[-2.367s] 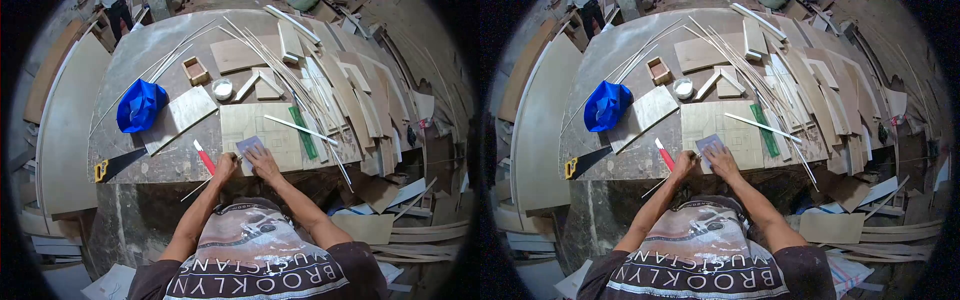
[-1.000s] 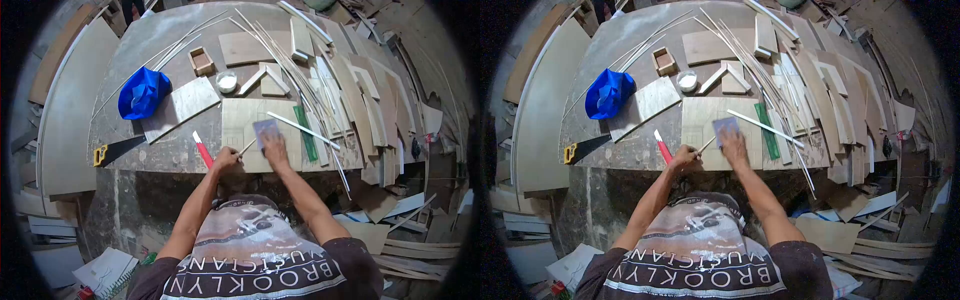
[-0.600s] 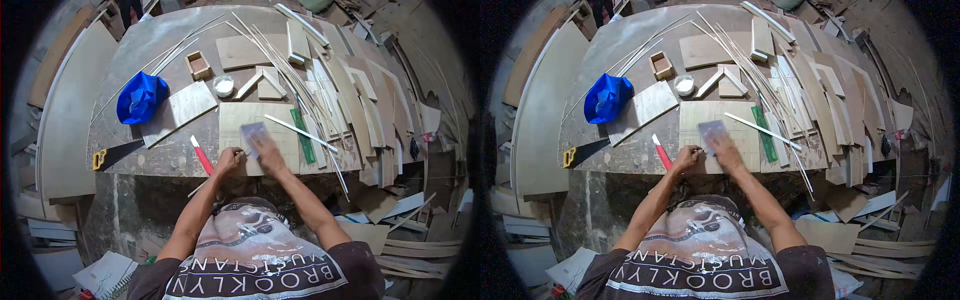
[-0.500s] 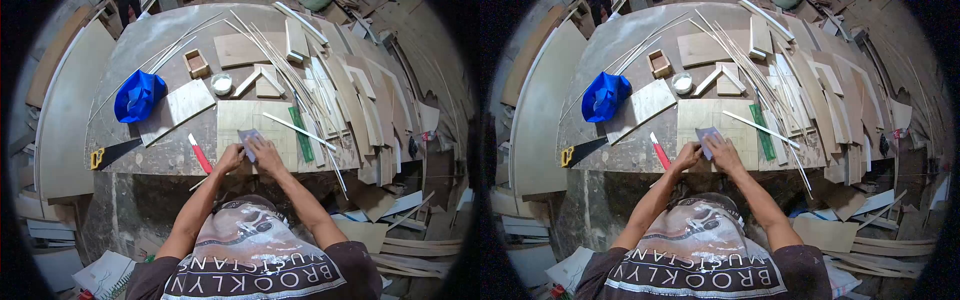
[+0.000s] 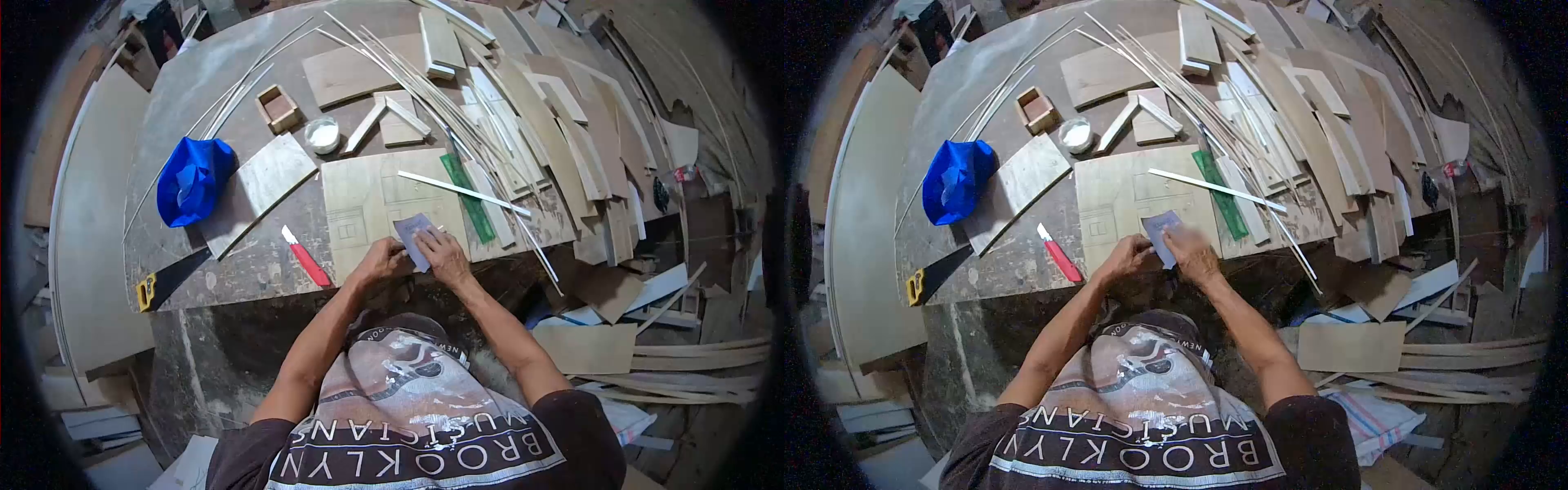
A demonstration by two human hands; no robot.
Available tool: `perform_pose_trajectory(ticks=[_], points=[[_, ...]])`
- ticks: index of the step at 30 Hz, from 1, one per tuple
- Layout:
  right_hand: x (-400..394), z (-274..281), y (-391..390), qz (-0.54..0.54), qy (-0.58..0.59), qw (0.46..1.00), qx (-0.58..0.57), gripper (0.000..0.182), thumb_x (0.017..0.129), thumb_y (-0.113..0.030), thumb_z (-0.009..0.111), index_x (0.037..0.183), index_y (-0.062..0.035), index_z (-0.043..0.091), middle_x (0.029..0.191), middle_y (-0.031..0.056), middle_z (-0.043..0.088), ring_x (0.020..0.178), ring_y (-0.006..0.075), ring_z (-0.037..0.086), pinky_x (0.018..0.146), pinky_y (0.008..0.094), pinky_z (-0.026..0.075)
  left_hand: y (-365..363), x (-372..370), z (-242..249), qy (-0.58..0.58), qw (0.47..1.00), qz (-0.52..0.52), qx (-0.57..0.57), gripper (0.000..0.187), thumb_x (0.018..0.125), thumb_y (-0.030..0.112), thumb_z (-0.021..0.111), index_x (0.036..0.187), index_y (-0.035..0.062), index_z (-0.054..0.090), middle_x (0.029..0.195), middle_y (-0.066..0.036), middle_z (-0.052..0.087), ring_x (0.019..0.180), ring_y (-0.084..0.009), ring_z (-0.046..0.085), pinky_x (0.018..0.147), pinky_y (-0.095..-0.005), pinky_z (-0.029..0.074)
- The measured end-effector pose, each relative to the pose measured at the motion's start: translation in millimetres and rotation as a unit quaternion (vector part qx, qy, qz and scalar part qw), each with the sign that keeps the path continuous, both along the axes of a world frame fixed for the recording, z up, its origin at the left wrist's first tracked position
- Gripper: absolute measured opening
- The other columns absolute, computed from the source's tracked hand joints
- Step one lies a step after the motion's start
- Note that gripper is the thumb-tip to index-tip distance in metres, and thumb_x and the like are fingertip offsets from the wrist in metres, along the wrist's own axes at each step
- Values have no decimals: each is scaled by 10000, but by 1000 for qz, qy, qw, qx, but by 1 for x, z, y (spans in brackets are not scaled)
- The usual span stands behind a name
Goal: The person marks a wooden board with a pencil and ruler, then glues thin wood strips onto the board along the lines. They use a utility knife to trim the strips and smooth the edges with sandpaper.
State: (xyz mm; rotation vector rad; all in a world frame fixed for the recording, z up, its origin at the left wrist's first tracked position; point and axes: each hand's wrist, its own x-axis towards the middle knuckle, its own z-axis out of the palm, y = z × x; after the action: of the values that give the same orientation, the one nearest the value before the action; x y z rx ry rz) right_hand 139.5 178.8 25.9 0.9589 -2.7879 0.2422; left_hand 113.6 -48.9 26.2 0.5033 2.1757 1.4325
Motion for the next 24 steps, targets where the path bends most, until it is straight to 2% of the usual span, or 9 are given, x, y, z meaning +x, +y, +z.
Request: perform_pose_trajectory(ticks=[3,4,7,9,11,15,16,21,24], points=[[-4,-3,15,-30,-5,999,31,368,872,-127,590,1224,-56,671,1291,70,671,1215,277,598,928,428,508,14,3,-8,17,999,-9,-27,225,952,101,637,1077,-76,695,927,-239,668,889,-304,662,833,-394,510],[-5,-4,19,-26,35,999,30,326,866,-138,596,1167,-55,691,1210,55,703,1161,269,623,912,421,513,18,5,-16,83,996,25,-2,189,898,91,630,1002,-44,712,873,-283,618,805,-434,622,749,-477,502],[-5,-6,25,-53,35,998,25,358,843,-131,597,1183,-61,685,1206,68,696,1158,290,621,932,438,504,15,7,-9,141,989,37,1,214,890,79,610,1039,-15,733,928,-259,614,843,-417,612,779,-486,493],[-3,-1,22,-91,18,995,28,424,853,-110,580,1269,-71,656,1286,69,671,1187,317,604,958,454,503,18,0,-36,157,985,44,-51,254,880,74,591,1073,28,749,1000,-212,633,961,-387,601,845,-445,497],[3,10,16,-171,5,985,-8,519,866,-64,546,1381,-105,598,1390,60,620,1246,349,564,992,478,495,25,-4,-40,279,950,21,-136,290,852,73,588,1091,57,750,1032,-167,642,1055,-354,579,883,-428,494],[17,1,10,-207,-47,977,35,577,917,-42,509,1484,-144,506,1544,38,483,1380,361,449,1077,504,418,15,5,-14,288,949,61,-110,301,839,99,602,1104,72,742,1081,-133,643,1094,-336,561,899,-434,496],[21,2,10,-239,-50,970,-1,609,881,-4,502,1469,-158,537,1514,53,523,1400,366,437,1095,491,410,-4,6,-20,305,942,74,-119,312,843,96,591,1113,60,743,1086,-139,643,1059,-342,561,916,-426,493],[42,-1,-30,-234,-53,971,4,622,885,-25,506,1490,-168,510,1527,56,509,1433,363,402,1117,564,348,-69,27,-20,240,955,75,-157,310,831,99,605,1101,36,744,1089,-151,647,1024,-342,560,944,-405,488],[53,-9,-79,-147,-84,986,-6,608,893,-45,501,1489,-167,502,1537,52,499,1441,357,395,1115,576,338,-68,22,-30,252,962,69,-81,307,835,131,585,1081,37,742,1074,-148,636,1043,-346,564,922,-417,484]])
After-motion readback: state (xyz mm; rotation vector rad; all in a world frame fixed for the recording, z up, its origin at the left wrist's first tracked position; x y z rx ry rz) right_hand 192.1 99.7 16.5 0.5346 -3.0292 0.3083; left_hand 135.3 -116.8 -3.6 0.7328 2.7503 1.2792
